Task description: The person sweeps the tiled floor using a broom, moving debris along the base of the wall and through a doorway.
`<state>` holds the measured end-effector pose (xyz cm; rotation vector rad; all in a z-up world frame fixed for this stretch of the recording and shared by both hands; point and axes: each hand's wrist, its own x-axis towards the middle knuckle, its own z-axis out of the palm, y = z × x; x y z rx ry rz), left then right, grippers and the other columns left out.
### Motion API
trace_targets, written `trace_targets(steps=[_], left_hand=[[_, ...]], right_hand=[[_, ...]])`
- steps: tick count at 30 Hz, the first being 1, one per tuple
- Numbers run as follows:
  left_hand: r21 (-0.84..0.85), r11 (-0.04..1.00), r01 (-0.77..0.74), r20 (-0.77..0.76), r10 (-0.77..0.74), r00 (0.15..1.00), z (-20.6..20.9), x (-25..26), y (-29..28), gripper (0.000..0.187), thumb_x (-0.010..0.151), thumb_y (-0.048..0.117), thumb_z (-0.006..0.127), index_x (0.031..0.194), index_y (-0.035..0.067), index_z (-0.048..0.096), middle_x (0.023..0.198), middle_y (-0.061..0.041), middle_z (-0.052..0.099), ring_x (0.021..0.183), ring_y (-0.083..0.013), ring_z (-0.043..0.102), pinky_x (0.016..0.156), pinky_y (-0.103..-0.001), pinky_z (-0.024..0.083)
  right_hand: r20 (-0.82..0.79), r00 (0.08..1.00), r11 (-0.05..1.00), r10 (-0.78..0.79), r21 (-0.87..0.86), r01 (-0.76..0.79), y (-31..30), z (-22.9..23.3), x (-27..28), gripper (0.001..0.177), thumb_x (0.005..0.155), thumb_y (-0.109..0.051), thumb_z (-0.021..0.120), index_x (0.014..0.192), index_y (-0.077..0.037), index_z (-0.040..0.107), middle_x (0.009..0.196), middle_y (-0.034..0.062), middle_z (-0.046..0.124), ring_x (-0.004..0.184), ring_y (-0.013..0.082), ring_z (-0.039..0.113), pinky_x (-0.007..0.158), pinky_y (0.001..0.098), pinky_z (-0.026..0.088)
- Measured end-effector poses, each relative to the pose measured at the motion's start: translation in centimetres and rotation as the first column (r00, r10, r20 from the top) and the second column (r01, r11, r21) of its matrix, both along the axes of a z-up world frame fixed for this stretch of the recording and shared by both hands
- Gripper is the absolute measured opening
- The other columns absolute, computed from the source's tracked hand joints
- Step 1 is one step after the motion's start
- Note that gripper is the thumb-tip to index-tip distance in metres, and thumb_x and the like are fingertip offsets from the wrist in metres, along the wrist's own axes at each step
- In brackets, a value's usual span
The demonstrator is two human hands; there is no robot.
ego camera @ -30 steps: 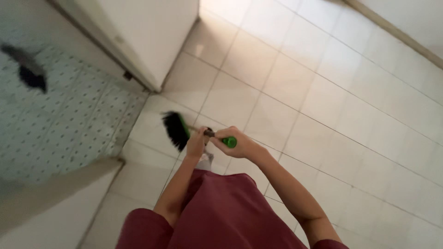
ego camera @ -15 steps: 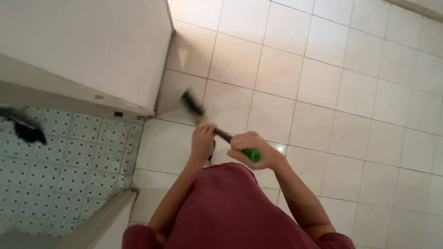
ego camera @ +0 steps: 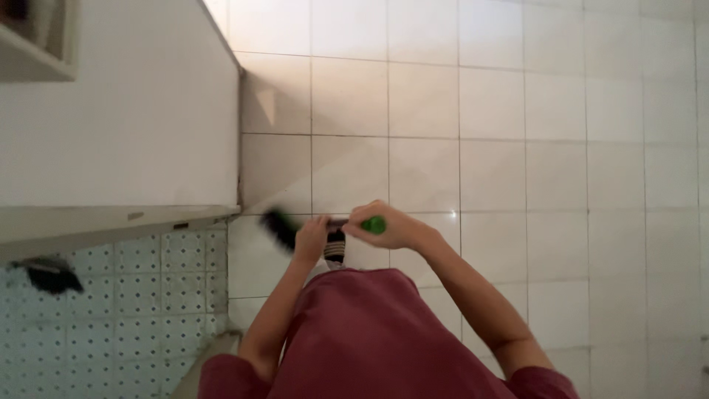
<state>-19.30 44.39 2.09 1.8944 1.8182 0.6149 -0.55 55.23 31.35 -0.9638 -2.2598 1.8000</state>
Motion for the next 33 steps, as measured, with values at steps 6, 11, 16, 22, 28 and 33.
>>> trace_targets(steps=[6,11,16,22,28,33], left_hand=[[0.034,0.998,0.049,0.093,-0.051,0.994,4.0,4.0,13.8,0.034,0.097,0.000,0.058,0.128,0.013,0.059,0.104,-0.013,0.069,0.093,-0.0371,0.066,0.074,-0.049,0.054],[0.282,0.945,0.167,0.220,-0.233,0.947,8.6,8.7,15.0,0.034,0.089,-0.009,0.058,0.117,0.011,0.057,0.120,-0.012,0.065,0.123,-0.0399,0.057,0.093,-0.052,0.045],[0.242,0.883,0.402,0.231,-0.454,0.860,5.9,10.4,9.5,0.036,0.081,-0.017,0.053,0.110,0.004,0.055,0.120,-0.015,0.056,0.127,-0.0402,0.050,0.109,-0.063,0.035],[-0.048,0.641,0.766,0.064,-0.763,0.643,1.8,11.5,-1.0,0.029,0.080,-0.011,0.060,0.100,0.010,0.064,0.112,-0.008,0.061,0.121,-0.0325,0.054,0.099,-0.055,0.043],[-0.218,0.308,0.926,-0.257,-0.934,0.250,-0.4,13.7,-14.0,0.020,0.085,0.007,0.066,0.099,0.021,0.073,0.099,-0.001,0.066,0.108,-0.0224,0.061,0.107,-0.069,0.032],[-0.042,0.198,0.979,-0.372,-0.913,0.168,1.0,12.3,-22.1,0.018,0.092,0.011,0.066,0.109,0.015,0.068,0.109,-0.004,0.065,0.116,-0.0246,0.061,0.116,-0.064,0.031]], right_hand=[[-0.172,0.978,0.870,-0.120,0.456,0.187,-1.8,3.1,-0.1,0.031,0.097,-0.015,0.074,0.072,-0.005,0.057,0.069,0.0037,0.055,0.072,0.0201,0.053,0.077,0.0349,0.049],[-0.321,0.779,0.702,-0.538,0.342,0.625,-6.7,5.9,4.6,0.023,0.097,-0.010,0.073,0.083,-0.005,0.055,0.093,0.0059,0.065,0.099,0.0210,0.067,0.086,0.0338,0.053],[-0.028,0.825,0.824,-0.565,0.035,0.566,-15.6,4.3,9.6,0.011,0.090,-0.002,0.067,0.097,-0.008,0.060,0.143,0.0116,0.043,0.126,0.0260,0.056,0.102,0.0369,0.056],[0.289,0.507,0.346,-0.812,-0.461,0.817,-22.9,-2.7,12.5,0.043,0.103,-0.025,0.048,0.143,-0.011,0.056,0.129,0.0194,0.070,0.093,0.0248,0.080,0.081,0.0380,0.067],[0.575,0.476,0.330,-0.666,-0.346,0.878,-33.9,-15.0,5.4,0.060,0.091,-0.030,0.070,0.138,-0.004,0.042,0.096,0.0160,0.066,0.064,0.0267,0.072,0.055,0.0403,0.062],[0.434,0.285,0.182,-0.855,-0.264,0.947,-46.3,-21.8,4.5,0.037,0.094,-0.021,0.070,0.116,0.008,0.063,0.075,0.0137,0.063,0.052,0.0167,0.060,0.046,0.0325,0.051]])
